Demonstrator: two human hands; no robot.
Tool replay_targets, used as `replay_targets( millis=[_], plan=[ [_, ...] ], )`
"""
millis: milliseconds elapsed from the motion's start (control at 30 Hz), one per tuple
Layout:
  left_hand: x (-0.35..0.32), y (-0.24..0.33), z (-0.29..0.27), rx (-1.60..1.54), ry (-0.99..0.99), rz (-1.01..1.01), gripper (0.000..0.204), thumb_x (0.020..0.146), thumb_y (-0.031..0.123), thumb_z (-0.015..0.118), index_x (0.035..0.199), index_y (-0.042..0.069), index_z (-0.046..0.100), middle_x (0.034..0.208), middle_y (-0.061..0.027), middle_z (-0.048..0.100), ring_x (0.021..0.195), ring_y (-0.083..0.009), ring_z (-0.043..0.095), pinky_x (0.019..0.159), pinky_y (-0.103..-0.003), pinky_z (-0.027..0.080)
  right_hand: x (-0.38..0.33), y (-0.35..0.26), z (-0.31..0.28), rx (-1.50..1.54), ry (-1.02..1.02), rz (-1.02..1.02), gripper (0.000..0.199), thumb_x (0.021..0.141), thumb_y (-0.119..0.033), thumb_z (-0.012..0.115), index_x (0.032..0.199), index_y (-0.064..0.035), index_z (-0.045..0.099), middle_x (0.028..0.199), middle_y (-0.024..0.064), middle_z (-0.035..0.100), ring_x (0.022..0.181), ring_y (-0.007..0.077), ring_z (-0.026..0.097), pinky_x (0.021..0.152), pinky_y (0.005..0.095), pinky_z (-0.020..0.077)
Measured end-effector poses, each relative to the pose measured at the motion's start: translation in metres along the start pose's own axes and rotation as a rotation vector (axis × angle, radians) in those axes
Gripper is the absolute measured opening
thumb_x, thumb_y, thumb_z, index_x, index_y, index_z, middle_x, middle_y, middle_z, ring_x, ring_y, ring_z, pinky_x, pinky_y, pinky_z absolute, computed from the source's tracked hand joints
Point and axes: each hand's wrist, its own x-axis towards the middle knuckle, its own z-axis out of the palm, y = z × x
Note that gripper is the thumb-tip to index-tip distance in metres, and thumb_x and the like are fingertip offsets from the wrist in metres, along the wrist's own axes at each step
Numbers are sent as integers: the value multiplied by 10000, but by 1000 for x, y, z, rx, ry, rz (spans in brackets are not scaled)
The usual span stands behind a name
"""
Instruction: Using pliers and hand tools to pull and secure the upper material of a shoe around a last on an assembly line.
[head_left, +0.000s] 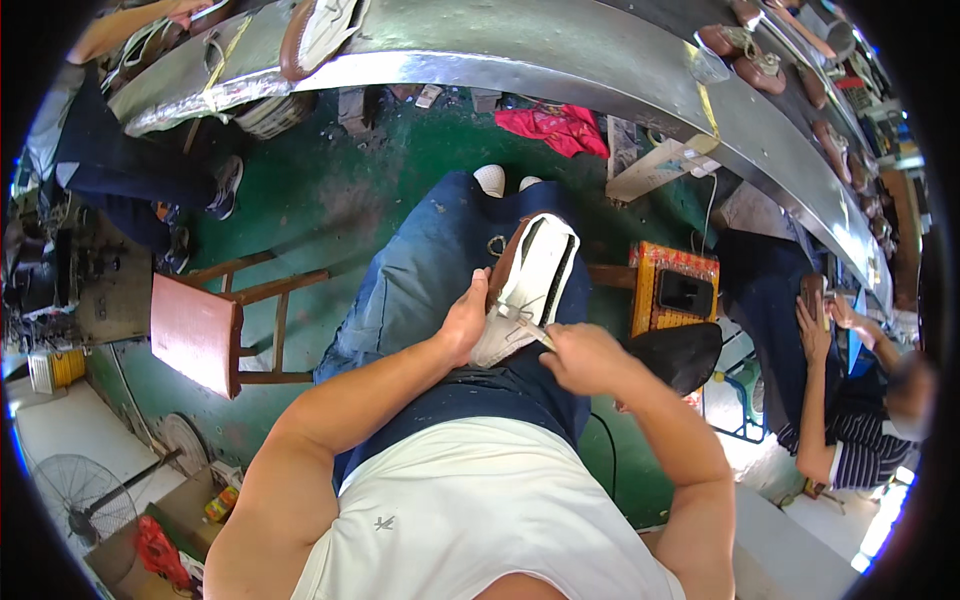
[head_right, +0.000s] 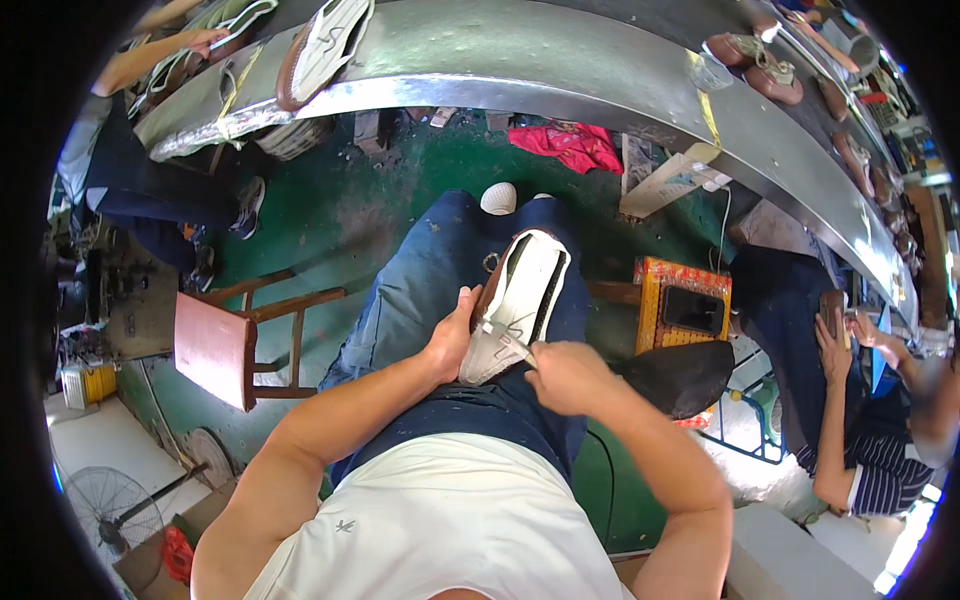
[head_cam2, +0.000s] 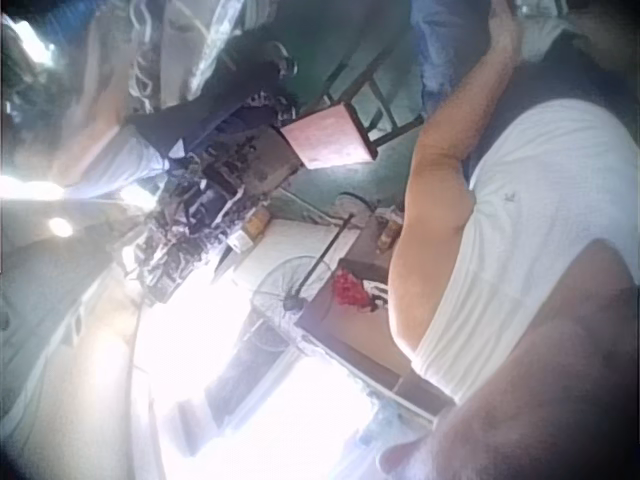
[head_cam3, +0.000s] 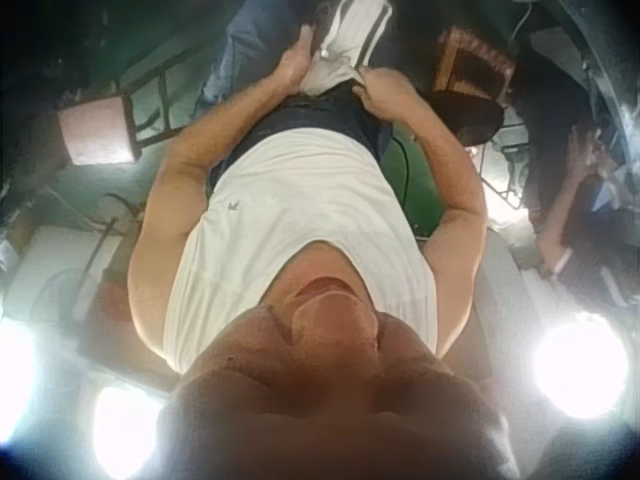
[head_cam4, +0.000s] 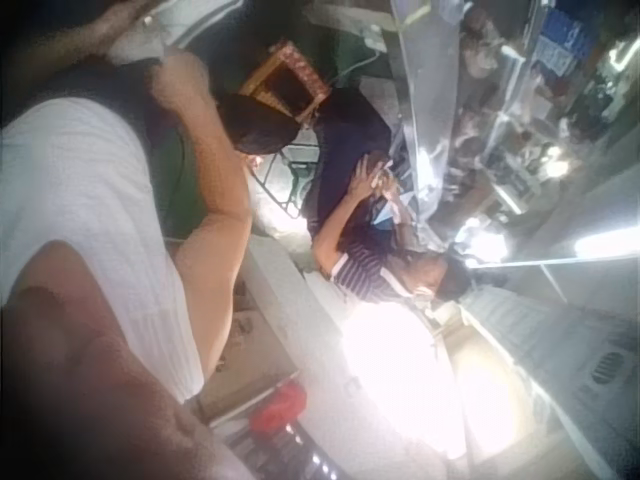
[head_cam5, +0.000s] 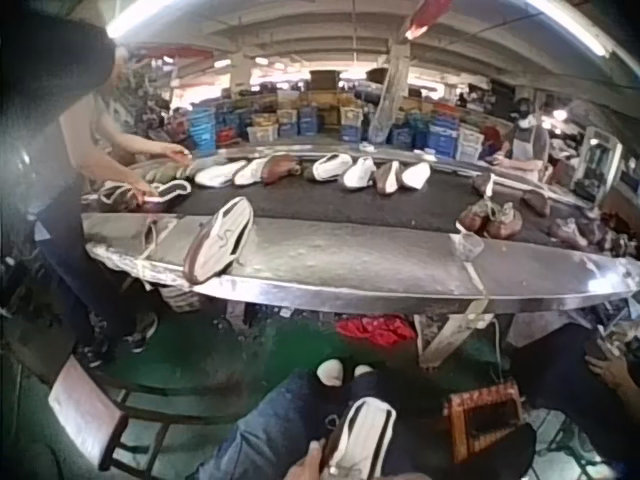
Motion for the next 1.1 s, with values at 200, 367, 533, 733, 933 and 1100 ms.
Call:
replay_targets(
  millis=[200, 367, 533, 733, 933, 1100],
  plan=[
    [40, -28, -35, 875, 378, 421, 612, 1101, 442, 297, 1435, -12, 534, 1382, -268, 595, 1302, -401, 567, 1085, -427, 446, -3, -9, 36, 236, 206, 77, 282, 907, -194, 666, 1074, 7, 559, 995, 276, 673, 940, 451, 665, 839, 519, 519],
    [35, -28, -31, 974, 330, 510, 545, 1094, 366, 330, 1438, -6, 529, 1378, -284, 583, 1313, -427, 538, 1110, -448, 421, -6, 20, 12, -120, 542, -57, 327, 901, -152, 664, 1133, 43, 542, 1104, 250, 663, 1029, 445, 651, 898, 500, 520],
    [39, -28, -37, 1248, 149, 796, 542, 1071, 279, 413, 1553, 36, 370, 1559, -240, 403, 1437, -388, 401, 1154, -409, 388, 16, 37, -5, -186, 277, 139, 322, 890, -123, 695, 1154, 5, 563, 1025, 183, 685, 902, 393, 680, 746, 468, 560],
    [24, 0, -22, 1506, -18, 820, 549, 1057, 247, 441, 1582, 115, 351, 1632, -252, 255, 1418, -424, 421, 1099, -439, 460, 21, 64, 66, 138, 638, 93, 262, 915, -129, 676, 1129, -30, 562, 938, 214, 672, 863, 426, 671, 762, 499, 536],
    [24, 17, -4, 1671, -53, 516, 587, 1050, 286, 449, 1611, 214, 293, 1622, -329, 183, 1380, -467, 455, 1090, -456, 473, 8, 91, 5, 544, 51, 258, 179, 958, -167, 640, 1014, -3, 594, 813, 217, 669, 804, 445, 671, 740, 485, 528],
    [31, 15, -1, 1666, -63, 548, 608, 1046, 327, 463, 1618, 249, 271, 1616, -355, 158, 1351, -489, 480, 1083, -467, 473, 21, 83, -14, 475, 539, 67, 270, 1019, -247, 553, 1133, -5, 596, 846, 175, 673, 785, 346, 689, 743, 449, 528]
  ],
)
